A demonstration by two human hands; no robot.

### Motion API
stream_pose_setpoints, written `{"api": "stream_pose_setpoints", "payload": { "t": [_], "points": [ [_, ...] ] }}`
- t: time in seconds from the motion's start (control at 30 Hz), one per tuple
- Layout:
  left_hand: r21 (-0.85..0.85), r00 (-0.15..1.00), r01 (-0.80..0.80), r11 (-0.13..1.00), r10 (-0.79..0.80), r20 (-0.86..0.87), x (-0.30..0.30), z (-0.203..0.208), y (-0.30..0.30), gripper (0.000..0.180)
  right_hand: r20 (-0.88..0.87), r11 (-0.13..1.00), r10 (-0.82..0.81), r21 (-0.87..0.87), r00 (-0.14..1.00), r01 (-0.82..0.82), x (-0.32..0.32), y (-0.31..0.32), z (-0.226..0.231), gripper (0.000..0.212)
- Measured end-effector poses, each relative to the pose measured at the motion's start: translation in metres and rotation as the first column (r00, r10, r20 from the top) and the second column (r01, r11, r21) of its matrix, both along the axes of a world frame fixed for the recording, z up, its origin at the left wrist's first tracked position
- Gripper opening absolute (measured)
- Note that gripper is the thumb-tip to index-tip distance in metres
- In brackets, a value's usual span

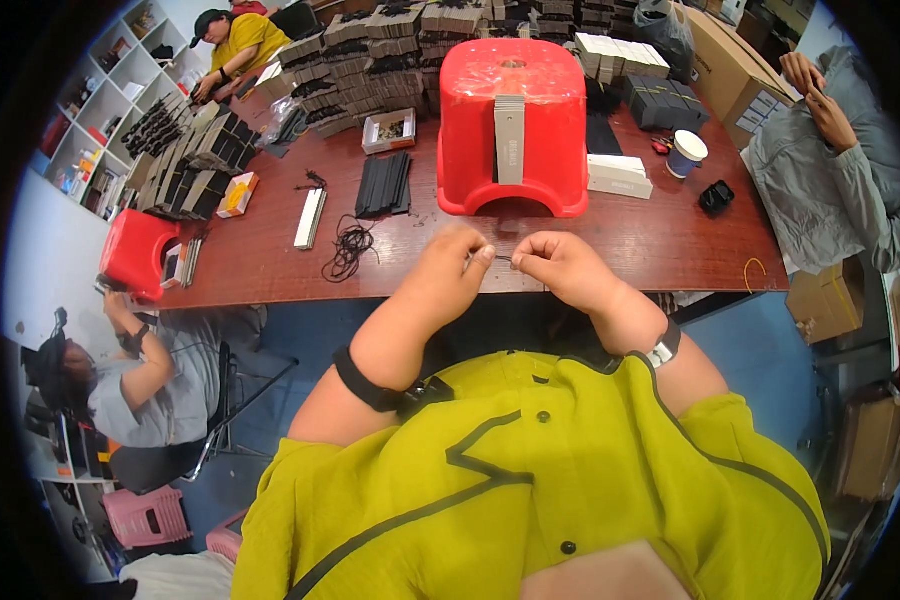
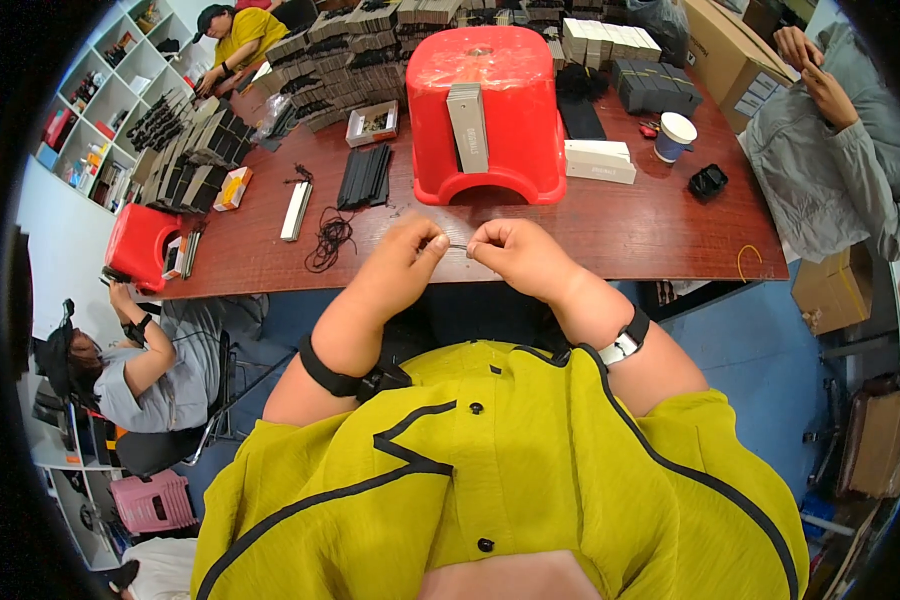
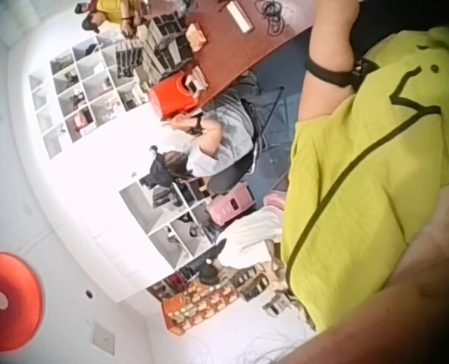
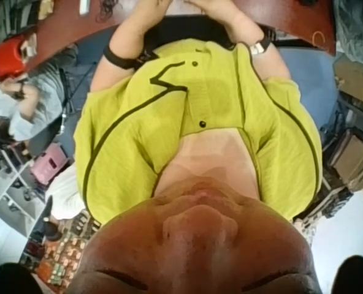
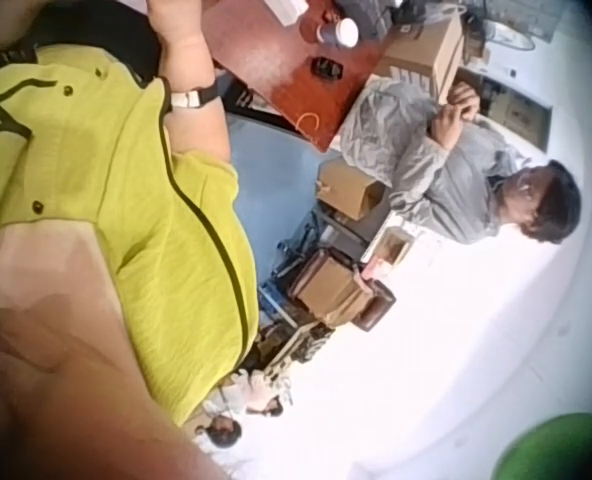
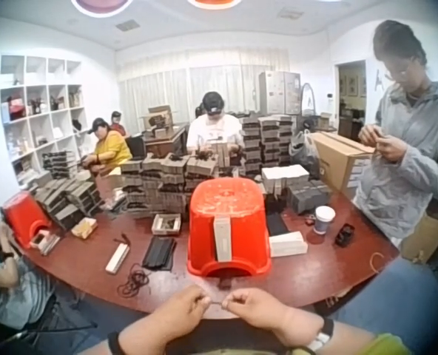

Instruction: Assembling black and white tags by threading wire or plastic ties through them.

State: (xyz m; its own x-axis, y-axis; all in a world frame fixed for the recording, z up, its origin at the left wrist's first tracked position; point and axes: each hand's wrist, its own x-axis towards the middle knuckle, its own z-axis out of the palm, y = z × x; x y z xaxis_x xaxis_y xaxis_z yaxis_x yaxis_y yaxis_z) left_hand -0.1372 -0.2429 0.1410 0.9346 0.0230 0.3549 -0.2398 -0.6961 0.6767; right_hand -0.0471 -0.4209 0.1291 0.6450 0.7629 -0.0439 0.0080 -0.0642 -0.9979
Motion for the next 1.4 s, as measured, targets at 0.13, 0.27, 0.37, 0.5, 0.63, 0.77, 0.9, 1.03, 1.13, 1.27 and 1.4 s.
{"api": "stream_pose_setpoints", "payload": {
  "t": [0.13, 0.27, 0.37, 0.5, 0.63, 0.77, 0.9, 1.03, 1.13, 1.27, 1.4],
  "points": [
    [0.255, 0.959, -0.14, 0.957, 0.068, 0.274, -0.012, 0.038, -0.005, 0.014, 0.252, 0.975, 0.031, -0.219, 0.967, 0.025, 0.003, -0.003, 0.024, 0.018],
    [0.436, 1.0, 0.015, 0.9, -0.023, 0.012, -0.004, 0.027, -0.016, 0.022, 0.593, 0.978, 0.109, -0.206, 0.798, 0.019, -0.004, 0.006, 0.033, 0.015],
    [0.51, 0.996, 0.02, 0.86, 0.026, -0.084, 0.008, 0.02, -0.012, 0.02, 0.823, 0.985, 0.105, -0.162, 0.558, 0.053, 0.002, 0.011, 0.03, 0.011],
    [0.091, 0.886, 0.066, 0.994, -0.016, -0.464, 0.014, 0.05, -0.005, 0.012, 0.923, 0.994, 0.101, -0.108, 0.371, 0.0, 0.014, 0.011, 0.034, 0.011],
    [-0.969, 0.787, -0.019, 0.245, -0.594, -0.165, 0.025, 0.003, 0.034, 0.006, 0.818, 0.985, -0.167, 0.159, 0.551, 0.063, 0.001, 0.02, 0.036, 0.007],
    [-0.98, 0.961, 0.059, -0.192, -0.254, 0.107, 0.034, -0.018, -0.003, 0.006, 0.582, 0.891, -0.402, 0.425, 0.707, 0.157, -0.011, 0.042, 0.014, 0.013],
    [-0.977, 0.984, 0.141, -0.159, -0.083, 0.156, 0.037, -0.019, -0.014, 0.007, 0.191, 0.85, -0.323, 0.49, 0.927, 0.195, -0.011, 0.051, 0.0, 0.025],
    [-0.975, 0.974, 0.219, 0.04, 0.041, 0.221, 0.034, -0.031, -0.021, 0.005, -0.544, 0.779, 0.048, 0.546, 0.838, 0.31, -0.009, 0.053, -0.003, 0.019],
    [-0.921, 0.969, 0.236, 0.31, -0.001, 0.247, 0.027, -0.033, -0.018, 0.004, -0.588, 0.781, 0.211, 0.582, 0.781, 0.227, -0.003, 0.047, -0.006, 0.014],
    [-0.894, 0.984, 0.177, 0.412, -0.09, 0.154, 0.016, -0.016, -0.008, 0.005, -0.555, 0.822, 0.17, 0.535, 0.814, 0.193, -0.004, 0.037, -0.001, 0.012],
    [-0.853, 0.969, 0.115, 0.509, -0.248, -0.017, 0.0, 0.013, -0.001, 0.007, -0.043, 0.872, -0.041, 0.487, 0.998, 0.057, -0.003, 0.022, 0.01, 0.008]
  ]
}}
